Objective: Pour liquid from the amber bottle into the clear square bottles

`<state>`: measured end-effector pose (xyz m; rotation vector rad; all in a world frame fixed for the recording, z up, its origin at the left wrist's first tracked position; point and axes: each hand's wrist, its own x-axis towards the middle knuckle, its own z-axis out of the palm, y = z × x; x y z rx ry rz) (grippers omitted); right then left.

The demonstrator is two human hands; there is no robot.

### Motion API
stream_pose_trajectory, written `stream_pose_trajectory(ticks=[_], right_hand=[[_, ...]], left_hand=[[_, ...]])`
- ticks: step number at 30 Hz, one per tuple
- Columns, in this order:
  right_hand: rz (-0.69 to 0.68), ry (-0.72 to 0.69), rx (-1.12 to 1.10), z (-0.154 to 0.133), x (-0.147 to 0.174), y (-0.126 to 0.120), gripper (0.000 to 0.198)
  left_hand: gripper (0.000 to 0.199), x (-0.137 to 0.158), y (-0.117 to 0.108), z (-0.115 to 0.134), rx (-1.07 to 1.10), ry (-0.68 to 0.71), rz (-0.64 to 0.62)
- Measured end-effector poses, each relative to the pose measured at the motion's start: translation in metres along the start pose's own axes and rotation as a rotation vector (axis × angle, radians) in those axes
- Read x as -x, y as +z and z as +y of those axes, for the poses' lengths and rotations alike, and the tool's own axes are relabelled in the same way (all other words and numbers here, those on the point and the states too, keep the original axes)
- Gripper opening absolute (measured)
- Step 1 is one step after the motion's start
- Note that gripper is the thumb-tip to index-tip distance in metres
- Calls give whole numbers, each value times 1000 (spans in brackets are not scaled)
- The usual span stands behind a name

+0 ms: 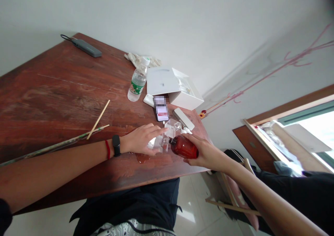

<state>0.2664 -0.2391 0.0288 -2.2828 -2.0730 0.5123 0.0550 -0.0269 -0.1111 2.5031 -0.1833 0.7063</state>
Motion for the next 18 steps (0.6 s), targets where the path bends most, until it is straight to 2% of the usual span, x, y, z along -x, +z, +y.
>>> stream_pose_trajectory(ticks=[18], right_hand=[[1, -1, 1, 1, 0, -1, 86]], left_hand=[[94, 0, -1, 1, -12, 16, 6]])
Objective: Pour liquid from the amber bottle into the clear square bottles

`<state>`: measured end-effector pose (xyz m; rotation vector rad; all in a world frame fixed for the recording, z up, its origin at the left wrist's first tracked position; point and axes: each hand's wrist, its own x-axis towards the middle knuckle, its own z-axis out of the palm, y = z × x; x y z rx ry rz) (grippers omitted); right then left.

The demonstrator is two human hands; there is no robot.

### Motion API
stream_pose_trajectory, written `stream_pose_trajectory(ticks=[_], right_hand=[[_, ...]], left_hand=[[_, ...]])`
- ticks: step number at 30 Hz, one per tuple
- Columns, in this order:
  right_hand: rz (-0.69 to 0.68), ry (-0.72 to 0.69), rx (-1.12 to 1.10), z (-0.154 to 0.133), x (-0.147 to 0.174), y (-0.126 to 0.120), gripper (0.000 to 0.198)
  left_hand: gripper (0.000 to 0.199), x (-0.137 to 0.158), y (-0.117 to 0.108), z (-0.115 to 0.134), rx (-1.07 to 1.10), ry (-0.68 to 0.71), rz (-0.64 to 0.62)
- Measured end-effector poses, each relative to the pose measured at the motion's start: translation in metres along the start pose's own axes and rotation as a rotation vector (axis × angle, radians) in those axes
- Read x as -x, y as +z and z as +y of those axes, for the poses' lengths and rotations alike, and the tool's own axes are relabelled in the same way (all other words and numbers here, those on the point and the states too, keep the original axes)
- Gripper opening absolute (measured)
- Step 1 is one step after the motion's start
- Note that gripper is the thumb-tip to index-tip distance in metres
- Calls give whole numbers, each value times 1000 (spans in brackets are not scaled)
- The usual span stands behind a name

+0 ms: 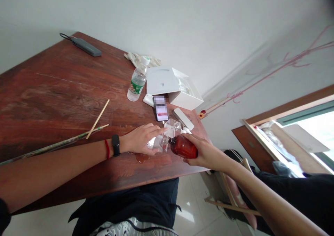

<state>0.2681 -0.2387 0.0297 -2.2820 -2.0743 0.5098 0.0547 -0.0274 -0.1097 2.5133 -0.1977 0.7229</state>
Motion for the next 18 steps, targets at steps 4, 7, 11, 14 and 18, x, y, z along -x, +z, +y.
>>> stream_pose_trajectory(ticks=[4, 7, 11, 14, 18], right_hand=[[-6, 3, -4, -1, 0, 0, 86], [-6, 8, -1, -1, 1, 1, 86], [-6, 8, 5, 1, 1, 1, 87], [-6, 2, 4, 1, 1, 0, 85], [-11, 2, -6, 0, 1, -1, 84]], left_hand=[[93, 0, 0, 0, -13, -2, -5], [94, 0, 0, 0, -9, -7, -10], [95, 1, 1, -1, -9, -6, -6], [94, 1, 1, -1, -11, -10, -4], [93, 1, 1, -1, -5, -13, -7]])
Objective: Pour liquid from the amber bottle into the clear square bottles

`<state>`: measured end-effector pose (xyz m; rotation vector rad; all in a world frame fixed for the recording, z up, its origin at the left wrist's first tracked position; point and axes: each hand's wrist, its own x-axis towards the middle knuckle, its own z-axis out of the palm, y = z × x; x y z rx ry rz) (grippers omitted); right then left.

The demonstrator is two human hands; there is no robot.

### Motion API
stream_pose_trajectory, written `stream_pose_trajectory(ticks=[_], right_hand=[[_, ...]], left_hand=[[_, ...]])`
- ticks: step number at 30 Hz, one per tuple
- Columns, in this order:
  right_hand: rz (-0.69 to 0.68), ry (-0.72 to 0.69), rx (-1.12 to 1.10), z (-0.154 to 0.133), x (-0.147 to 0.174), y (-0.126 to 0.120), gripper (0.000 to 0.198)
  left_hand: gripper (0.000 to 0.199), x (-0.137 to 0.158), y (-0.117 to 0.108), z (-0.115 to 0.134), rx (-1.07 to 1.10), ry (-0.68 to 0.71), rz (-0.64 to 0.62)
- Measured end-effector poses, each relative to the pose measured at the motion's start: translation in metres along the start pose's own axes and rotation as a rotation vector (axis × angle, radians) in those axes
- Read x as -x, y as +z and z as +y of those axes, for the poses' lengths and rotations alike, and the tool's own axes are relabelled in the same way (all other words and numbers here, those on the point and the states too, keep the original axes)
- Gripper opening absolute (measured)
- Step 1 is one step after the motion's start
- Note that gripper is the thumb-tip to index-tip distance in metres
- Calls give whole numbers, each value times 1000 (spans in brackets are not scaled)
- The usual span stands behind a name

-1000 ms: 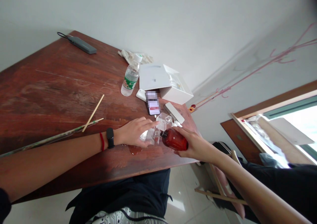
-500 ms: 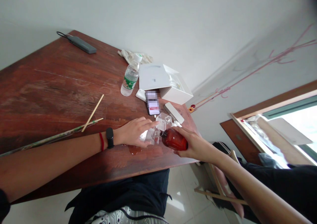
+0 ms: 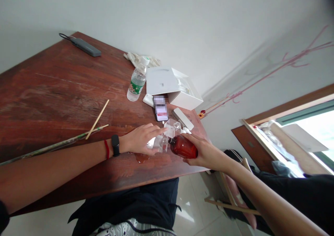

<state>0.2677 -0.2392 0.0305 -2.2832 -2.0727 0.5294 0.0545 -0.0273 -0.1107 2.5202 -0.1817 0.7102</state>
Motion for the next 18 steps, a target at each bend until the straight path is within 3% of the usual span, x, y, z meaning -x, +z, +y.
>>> stream_pose_trajectory(ticks=[18], right_hand=[[11, -9, 28, -1, 0, -1, 87]], left_hand=[[93, 0, -1, 1, 7, -1, -6]])
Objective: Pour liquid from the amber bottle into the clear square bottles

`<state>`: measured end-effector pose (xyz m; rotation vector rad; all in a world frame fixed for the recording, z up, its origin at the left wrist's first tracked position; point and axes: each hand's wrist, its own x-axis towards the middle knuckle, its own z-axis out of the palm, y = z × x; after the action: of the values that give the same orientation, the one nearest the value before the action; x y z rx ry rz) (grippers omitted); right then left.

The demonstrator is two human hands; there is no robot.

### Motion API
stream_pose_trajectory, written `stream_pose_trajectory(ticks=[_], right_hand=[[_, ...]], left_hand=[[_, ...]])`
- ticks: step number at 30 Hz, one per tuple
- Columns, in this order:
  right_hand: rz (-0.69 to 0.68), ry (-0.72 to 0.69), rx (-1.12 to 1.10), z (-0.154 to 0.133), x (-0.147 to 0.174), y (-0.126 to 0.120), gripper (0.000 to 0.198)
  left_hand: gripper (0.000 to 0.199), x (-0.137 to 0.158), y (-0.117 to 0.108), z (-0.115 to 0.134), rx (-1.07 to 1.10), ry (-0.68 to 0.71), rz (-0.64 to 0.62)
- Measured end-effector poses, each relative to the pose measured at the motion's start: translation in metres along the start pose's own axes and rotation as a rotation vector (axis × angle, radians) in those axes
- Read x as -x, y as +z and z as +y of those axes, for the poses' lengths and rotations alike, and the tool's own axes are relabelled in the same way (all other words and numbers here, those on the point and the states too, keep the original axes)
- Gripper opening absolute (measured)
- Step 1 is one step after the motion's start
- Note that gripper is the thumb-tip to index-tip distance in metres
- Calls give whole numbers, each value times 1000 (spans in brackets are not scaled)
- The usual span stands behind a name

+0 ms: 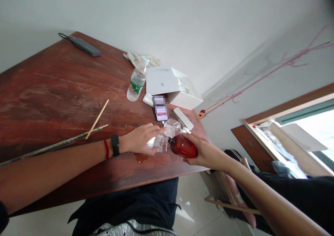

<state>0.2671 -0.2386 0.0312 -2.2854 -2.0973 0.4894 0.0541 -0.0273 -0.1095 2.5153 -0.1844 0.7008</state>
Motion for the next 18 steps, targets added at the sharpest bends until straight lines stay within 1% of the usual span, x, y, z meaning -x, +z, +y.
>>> stream_pose_trajectory(ticks=[7, 18], right_hand=[[-15, 17, -21, -3, 0, -3, 87], [-1, -5, -16, -4, -1, -3, 86]], left_hand=[[93, 0, 0, 0, 1, 13, 15], [94, 0, 1, -2, -9, 1, 12]])
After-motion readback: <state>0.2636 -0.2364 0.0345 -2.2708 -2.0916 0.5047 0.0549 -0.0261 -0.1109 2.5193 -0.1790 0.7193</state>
